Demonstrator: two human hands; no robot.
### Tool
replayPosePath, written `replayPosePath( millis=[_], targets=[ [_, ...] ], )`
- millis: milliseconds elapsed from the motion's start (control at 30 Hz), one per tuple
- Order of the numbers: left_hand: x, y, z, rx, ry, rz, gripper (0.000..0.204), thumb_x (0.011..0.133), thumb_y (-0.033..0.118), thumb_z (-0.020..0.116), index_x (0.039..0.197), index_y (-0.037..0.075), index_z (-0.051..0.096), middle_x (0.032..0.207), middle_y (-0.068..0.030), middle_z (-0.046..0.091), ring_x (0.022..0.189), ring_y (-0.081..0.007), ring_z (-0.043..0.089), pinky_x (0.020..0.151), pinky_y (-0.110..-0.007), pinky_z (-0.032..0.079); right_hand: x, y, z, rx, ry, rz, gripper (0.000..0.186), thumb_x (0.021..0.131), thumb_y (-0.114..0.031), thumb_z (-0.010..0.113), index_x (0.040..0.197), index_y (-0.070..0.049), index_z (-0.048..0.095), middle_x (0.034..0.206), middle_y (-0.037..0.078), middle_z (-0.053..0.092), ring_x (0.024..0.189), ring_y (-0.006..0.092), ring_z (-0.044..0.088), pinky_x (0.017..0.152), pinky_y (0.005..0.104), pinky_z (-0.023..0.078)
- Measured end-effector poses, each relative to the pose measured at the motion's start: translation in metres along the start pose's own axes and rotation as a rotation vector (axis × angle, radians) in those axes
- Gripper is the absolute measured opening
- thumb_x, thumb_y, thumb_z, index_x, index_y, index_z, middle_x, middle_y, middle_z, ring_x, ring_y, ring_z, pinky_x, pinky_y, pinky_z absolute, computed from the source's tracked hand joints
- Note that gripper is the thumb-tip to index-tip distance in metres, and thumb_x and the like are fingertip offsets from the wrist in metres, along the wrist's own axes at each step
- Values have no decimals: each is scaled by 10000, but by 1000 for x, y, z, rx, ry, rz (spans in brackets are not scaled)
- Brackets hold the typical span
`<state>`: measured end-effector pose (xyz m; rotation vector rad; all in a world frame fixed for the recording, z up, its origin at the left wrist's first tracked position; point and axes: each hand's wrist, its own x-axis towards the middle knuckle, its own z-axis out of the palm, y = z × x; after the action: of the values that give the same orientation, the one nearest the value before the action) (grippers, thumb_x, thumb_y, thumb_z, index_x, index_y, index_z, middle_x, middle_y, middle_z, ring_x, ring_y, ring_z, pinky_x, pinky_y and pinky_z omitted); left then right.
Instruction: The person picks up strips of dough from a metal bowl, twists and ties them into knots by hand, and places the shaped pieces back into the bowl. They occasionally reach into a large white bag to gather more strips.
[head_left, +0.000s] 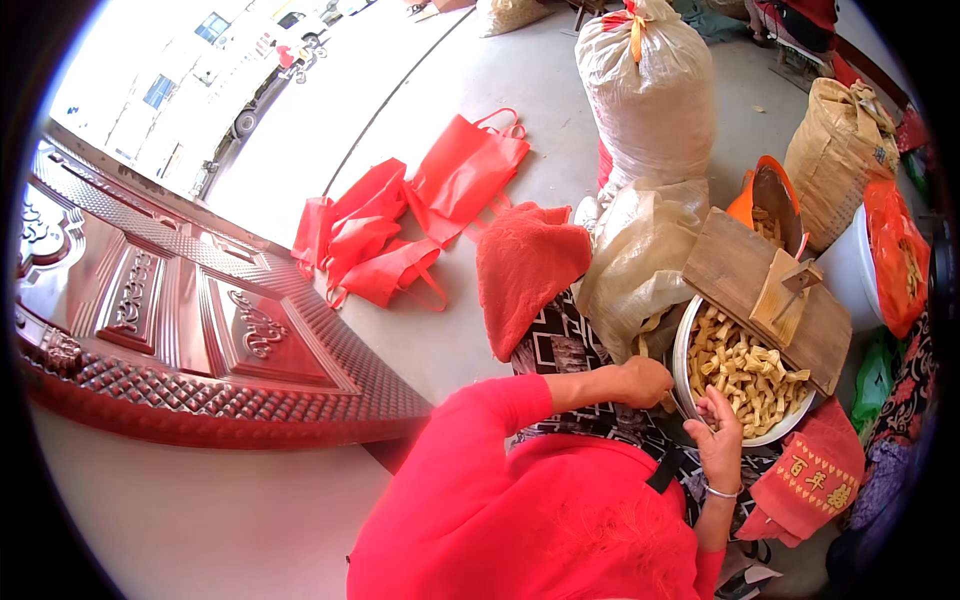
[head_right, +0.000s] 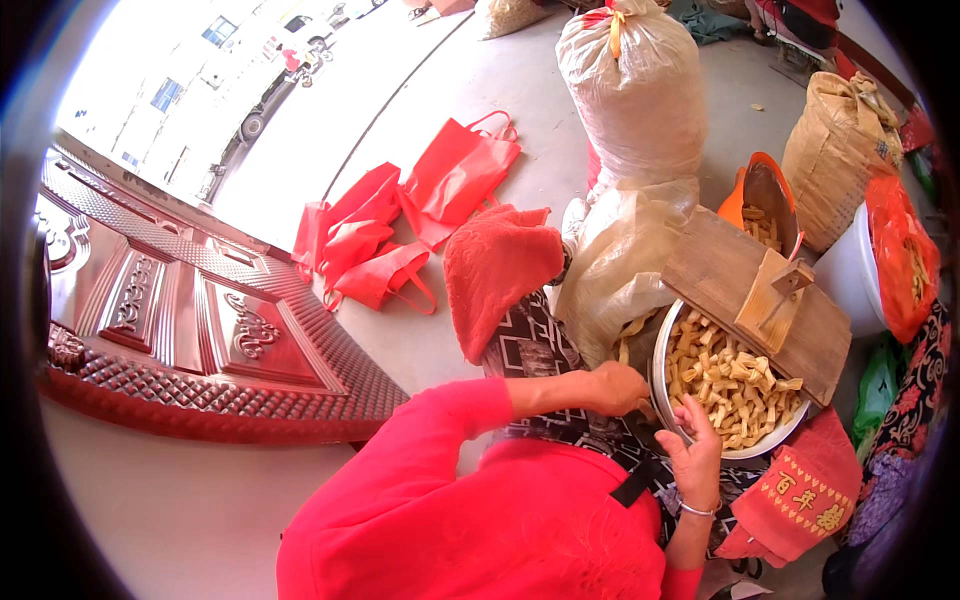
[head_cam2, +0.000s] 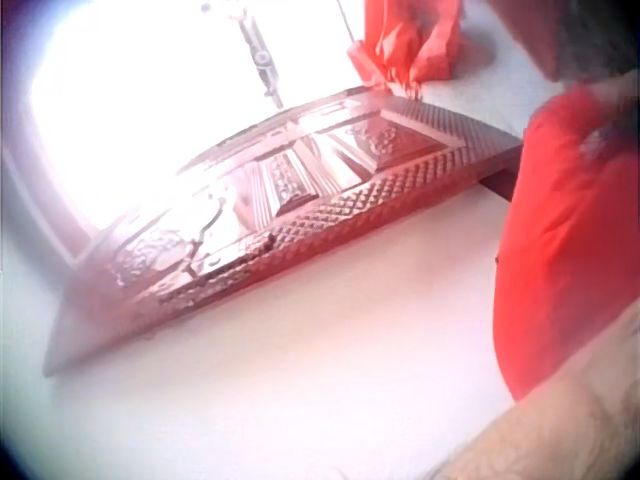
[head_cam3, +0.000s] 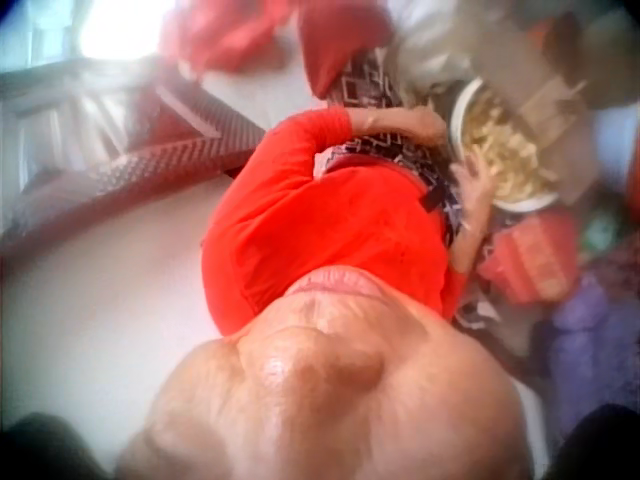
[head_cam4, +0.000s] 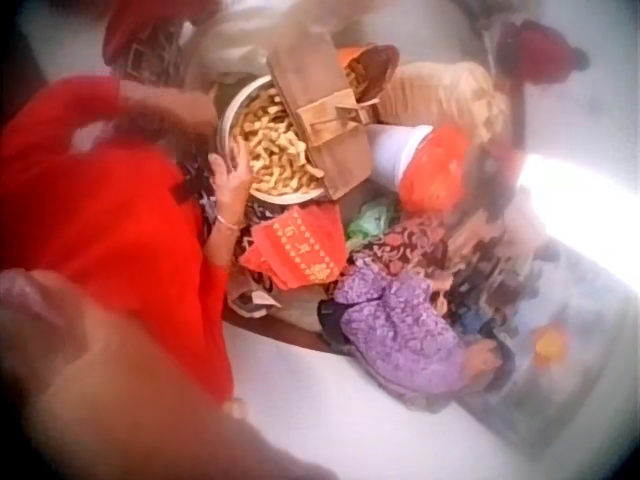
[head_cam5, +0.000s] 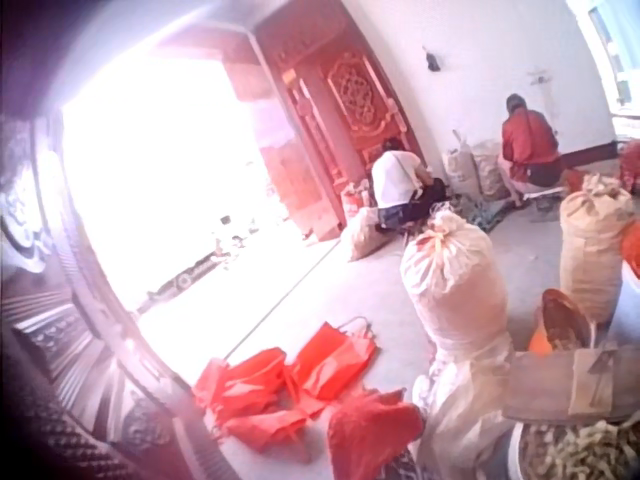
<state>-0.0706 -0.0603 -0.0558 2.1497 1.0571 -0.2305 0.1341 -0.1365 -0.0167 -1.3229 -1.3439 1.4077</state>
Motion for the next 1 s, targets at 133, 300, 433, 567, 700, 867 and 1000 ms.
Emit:
replayPosePath(
  millis=[133,300,433,567,700,867,1000],
  targets=[
    [-65,58,-70,-394,201,348,269,879,291,541,861,45,649,825,-181,650,789,-381,626,672,-452,492,-2,-18,25,-15,-234,-26,644,772,-125,762,1323,24,463,1192,142,593,1087,212,570,932,325,451],
    [-113,88,-150,-512,560,474,307,894,216,620,683,14,526,609,-151,491,577,-356,514,522,-413,396,-23,-46,14,121,-227,179,112,813,-33,672,893,36,636,712,18,635,652,83,579,589,224,459],
    [-124,68,-162,-414,867,379,359,920,210,620,644,11,507,576,-117,455,508,-293,465,484,-366,372,-57,-83,-38,39,-3,172,87,819,-32,649,780,36,609,641,7,596,581,64,542,513,221,408],
    [-115,42,-142,-176,915,125,325,890,231,646,651,30,556,583,-120,519,524,-301,528,488,-377,409,-86,-94,-68,-326,152,69,71,810,-27,628,796,37,601,638,58,574,576,103,552,509,258,401],
    [-84,39,-103,240,697,10,223,779,222,709,918,79,607,958,-100,606,776,-293,578,617,-414,476,-89,-104,-59,-533,224,-95,69,784,-22,629,820,31,605,651,125,557,568,232,571,531,322,430],
    [-54,113,-106,-121,517,607,630,751,199,741,1316,63,497,1295,-151,513,1110,-358,526,933,-437,433,-43,-103,-37,-796,114,-275,121,774,-124,685,815,-33,615,692,152,611,649,346,622,557,436,468],
    [-27,130,-87,-511,80,376,457,876,132,637,1283,-14,490,1078,-215,629,980,-330,634,800,-344,497,-24,-83,-47,-839,82,-293,151,772,-201,675,761,-70,600,663,135,603,625,342,618,537,417,478]
  ],
)
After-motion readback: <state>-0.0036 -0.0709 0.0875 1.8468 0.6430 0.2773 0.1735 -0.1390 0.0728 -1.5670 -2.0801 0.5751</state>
